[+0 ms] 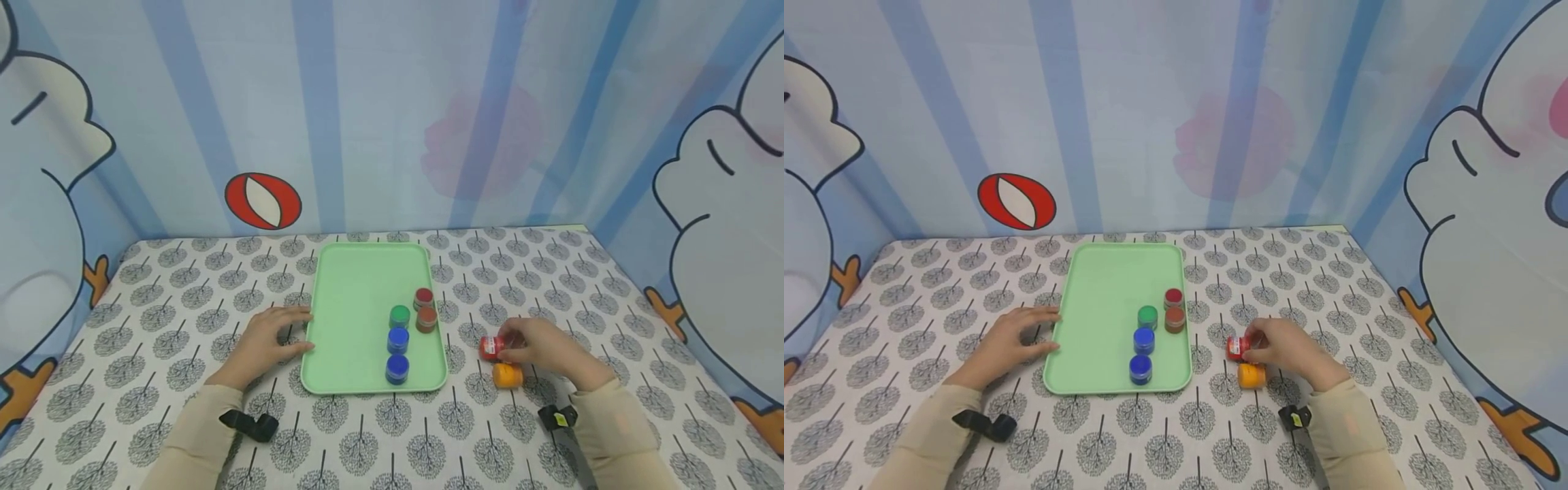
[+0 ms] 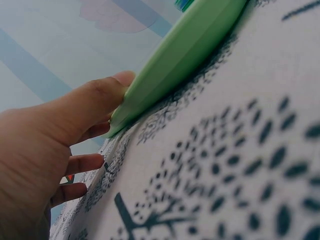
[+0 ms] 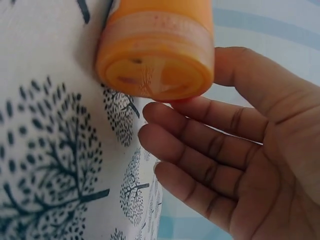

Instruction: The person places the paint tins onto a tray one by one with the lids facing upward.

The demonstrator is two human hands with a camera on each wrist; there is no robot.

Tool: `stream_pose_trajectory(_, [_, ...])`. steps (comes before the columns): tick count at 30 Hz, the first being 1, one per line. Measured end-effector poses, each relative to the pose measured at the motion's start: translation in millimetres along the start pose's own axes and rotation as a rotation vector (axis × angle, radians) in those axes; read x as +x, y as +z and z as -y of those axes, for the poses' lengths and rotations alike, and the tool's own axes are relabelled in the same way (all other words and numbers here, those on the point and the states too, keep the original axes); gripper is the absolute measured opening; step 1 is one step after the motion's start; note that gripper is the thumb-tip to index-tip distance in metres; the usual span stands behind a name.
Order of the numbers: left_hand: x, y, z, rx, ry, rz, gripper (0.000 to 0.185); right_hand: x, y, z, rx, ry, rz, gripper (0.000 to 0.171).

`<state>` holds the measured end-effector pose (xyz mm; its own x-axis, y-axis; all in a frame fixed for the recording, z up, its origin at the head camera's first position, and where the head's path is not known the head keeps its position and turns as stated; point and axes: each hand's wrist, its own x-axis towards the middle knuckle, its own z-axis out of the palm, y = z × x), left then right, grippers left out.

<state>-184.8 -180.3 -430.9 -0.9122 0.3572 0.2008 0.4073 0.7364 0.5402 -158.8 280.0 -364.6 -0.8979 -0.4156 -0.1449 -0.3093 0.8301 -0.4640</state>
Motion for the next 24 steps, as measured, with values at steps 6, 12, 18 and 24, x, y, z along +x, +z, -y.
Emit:
stream_pose_trajectory(6, [-1.2,-1.4,-1.4,-0.001,-0.005,0.003,0.056,1.7,2.7,1.9,-0.012,-0.003,-0.035,0.017])
stream_pose_trajectory(12, [0.1,0.2,-1.0,-0.006,0.003,0.008,0.056,3.9,5.4,7.2,-0.038,0.001,-0.091,0.017])
stream_pose_trajectory(18, [0.1,1.1,0.8,-0.010,0.000,0.001,0.056,7.5,6.7,18.3,-0.066,-0.021,-0.187,0.022])
stream_pose_trajectory(24, [0.0,0.2,1.1,-0.014,-0.002,0.003,0.056,11.7,8.2,30.0,-0.129,-0.041,-0.238,0.026])
